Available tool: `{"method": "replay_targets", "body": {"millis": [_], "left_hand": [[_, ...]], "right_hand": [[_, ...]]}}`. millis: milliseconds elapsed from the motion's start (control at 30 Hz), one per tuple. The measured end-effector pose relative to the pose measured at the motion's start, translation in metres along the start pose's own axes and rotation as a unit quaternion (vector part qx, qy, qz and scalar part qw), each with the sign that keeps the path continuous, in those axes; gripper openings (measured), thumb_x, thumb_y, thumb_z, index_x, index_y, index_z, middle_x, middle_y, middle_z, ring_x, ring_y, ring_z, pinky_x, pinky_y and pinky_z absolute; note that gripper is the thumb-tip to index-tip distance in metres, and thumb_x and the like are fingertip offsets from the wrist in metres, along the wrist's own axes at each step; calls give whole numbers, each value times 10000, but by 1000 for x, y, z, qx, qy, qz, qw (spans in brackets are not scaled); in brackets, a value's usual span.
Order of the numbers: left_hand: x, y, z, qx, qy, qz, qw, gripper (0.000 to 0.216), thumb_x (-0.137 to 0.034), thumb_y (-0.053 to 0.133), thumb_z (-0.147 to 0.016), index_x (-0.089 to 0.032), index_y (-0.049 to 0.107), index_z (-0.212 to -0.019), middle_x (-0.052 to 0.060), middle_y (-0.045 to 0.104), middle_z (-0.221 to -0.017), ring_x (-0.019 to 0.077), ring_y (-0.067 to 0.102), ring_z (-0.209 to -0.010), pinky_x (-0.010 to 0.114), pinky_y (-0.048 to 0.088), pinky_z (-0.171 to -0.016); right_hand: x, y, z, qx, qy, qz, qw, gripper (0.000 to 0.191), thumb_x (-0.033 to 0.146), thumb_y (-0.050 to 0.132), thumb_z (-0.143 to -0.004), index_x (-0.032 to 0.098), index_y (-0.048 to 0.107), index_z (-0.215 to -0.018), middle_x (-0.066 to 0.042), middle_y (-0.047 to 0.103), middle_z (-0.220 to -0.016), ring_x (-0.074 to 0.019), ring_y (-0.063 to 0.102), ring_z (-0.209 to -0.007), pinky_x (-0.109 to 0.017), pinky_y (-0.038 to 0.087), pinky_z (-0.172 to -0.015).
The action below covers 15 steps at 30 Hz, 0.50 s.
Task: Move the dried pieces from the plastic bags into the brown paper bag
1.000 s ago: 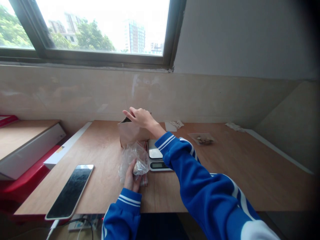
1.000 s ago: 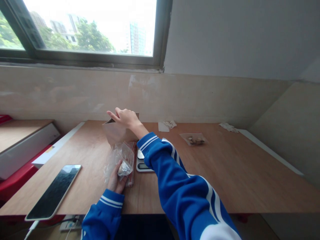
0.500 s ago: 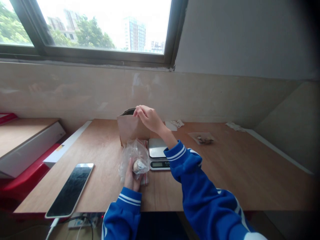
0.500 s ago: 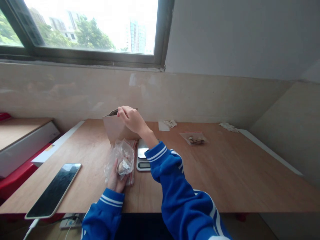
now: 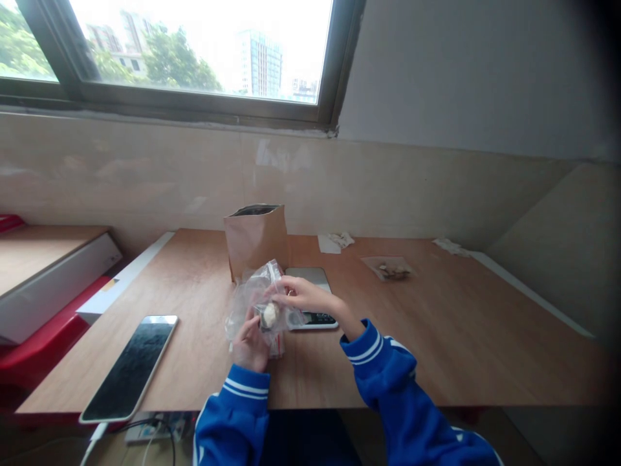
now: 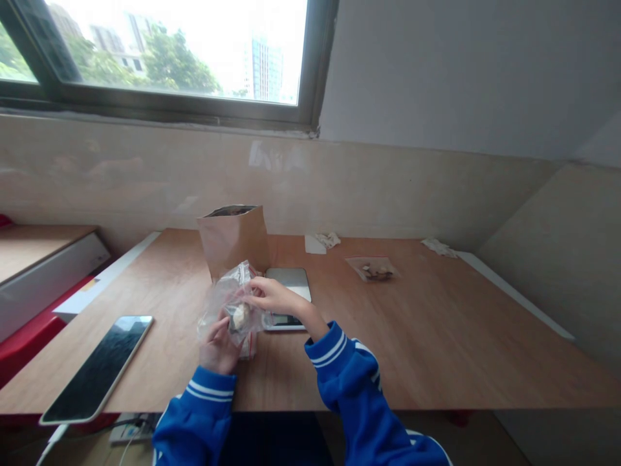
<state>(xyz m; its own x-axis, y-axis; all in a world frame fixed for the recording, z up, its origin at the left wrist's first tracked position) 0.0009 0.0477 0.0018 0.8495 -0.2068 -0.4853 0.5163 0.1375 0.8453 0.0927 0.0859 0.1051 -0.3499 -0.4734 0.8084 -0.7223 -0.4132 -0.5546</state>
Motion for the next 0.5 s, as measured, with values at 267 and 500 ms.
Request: {"method": "replay_targets", "body": {"millis": [267,500], "left_hand": [[3,-4,-4,18,0,-11,1000,493,-72,475,-798,-227,533,-1262,57,676,-1108,207,654,-974,334,534,-833],[14,-6,-8,91,-49,-1,995,333,-177,529,-765,-159,640,-1079,65,684,-1032,203,642,-933,333,493,-863]], "right_hand": [[9,13,9,100,-57,-17,993,321,353,550,-884,250,619,-1180,-40,637,-1162,-210,575,-1081,-333,456,-931],[4,33,16,181,-67,27,981,495,376,613,-840,237,516,-1305,-51,511,-1349,-224,452,-1244,-325,350,-1040]]}}
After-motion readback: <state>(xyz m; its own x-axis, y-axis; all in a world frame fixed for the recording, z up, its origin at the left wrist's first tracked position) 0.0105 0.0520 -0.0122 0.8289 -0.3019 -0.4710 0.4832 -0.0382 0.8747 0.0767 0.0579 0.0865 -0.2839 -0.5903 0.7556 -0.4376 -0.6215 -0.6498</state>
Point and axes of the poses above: each hand's wrist, its own z-axis away from the middle knuckle, its own y-axis out of the palm, x = y × z, the point moved 9 cm from there along -z, towards the middle knuckle
